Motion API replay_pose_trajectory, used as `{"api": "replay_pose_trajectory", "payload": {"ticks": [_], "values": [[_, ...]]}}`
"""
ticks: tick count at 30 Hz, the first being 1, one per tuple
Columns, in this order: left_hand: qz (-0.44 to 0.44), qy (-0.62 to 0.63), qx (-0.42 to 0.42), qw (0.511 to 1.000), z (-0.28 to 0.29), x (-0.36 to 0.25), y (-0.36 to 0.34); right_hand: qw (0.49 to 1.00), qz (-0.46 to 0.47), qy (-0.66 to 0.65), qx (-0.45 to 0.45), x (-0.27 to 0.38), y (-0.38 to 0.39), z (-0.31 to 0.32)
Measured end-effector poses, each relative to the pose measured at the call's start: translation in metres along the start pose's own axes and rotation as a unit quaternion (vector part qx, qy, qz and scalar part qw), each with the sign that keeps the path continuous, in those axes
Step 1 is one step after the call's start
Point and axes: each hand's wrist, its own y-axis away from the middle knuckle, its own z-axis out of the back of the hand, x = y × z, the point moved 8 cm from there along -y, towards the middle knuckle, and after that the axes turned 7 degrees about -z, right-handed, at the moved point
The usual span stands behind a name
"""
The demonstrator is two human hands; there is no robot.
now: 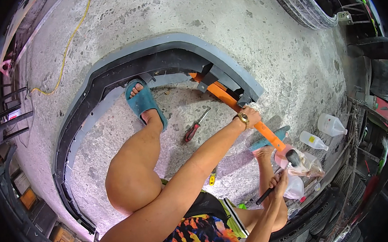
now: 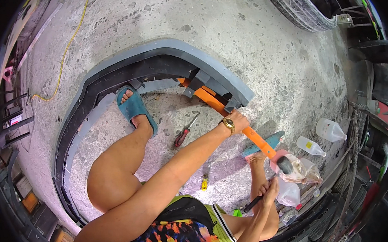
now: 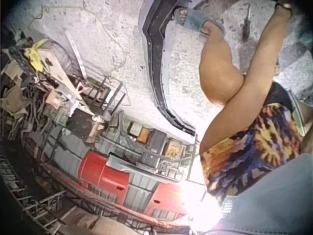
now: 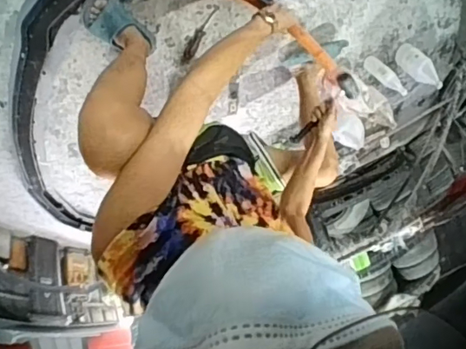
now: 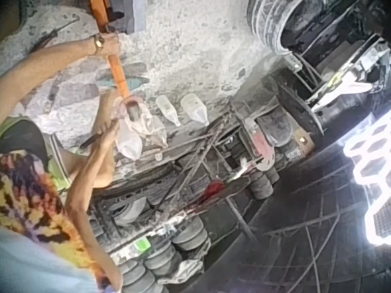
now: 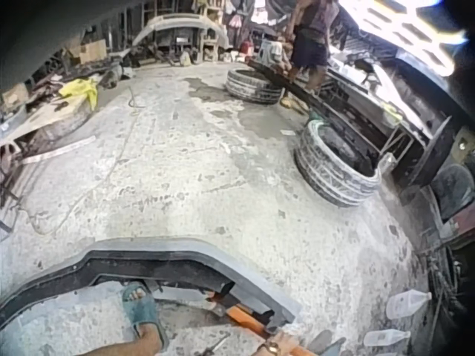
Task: The person aligns orange mold pieces onto a car bumper part, then uses a rubber mallet, scraper, and screwdriver to tap, pry, and adjust the components along the bumper.
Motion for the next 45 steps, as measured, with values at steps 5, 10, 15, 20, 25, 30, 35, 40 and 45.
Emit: {"api": "replay_pose_trajectory", "payload": {"ticks": [5, 10, 15, 20, 25, 30, 35, 40, 45], "values": [[-0.02, 0.034, -0.029, 0.999, 0.004, -0.001, 0.001, 0.994, 0.059, 0.034, -0.09, -0.019, -0.014, 0.013], [-0.014, 0.025, -0.024, 0.999, 0.002, -0.005, -0.002, 0.986, 0.074, -0.13, -0.073, 0.006, 0.0, 0.021], [-0.034, 0.038, -0.004, 0.999, -0.008, 0.003, 0.0, 0.997, -0.047, 0.054, 0.037, -0.017, 0.001, -0.029], [-0.038, 0.04, -0.014, 0.998, -0.009, 0.004, 0.002, 1.0, -0.014, -0.003, -0.007, -0.023, 0.005, -0.041], [-0.06, 0.055, -0.015, 0.997, 0.002, -0.011, 0.001, 0.996, -0.025, -0.078, -0.046, -0.028, -0.001, -0.022], [-0.04, 0.024, -0.01, 0.999, 0.001, 0.001, 0.009, 0.992, 0.033, -0.099, -0.077, -0.031, 0.023, -0.048], [-0.022, 0.058, 0.051, 0.997, 0.002, -0.006, 0.002, 0.986, 0.049, -0.105, -0.123, -0.006, 0.013, 0.002], [-0.024, 0.033, 0.03, 0.999, -0.01, -0.007, 0.001, 0.997, -0.051, 0.05, 0.029, -0.03, 0.014, -0.065], [0.003, -0.01, 0.003, 1.0, -0.019, 0.0, -0.008, 0.987, 0.031, -0.139, -0.073, -0.015, 0.02, -0.07]]}}
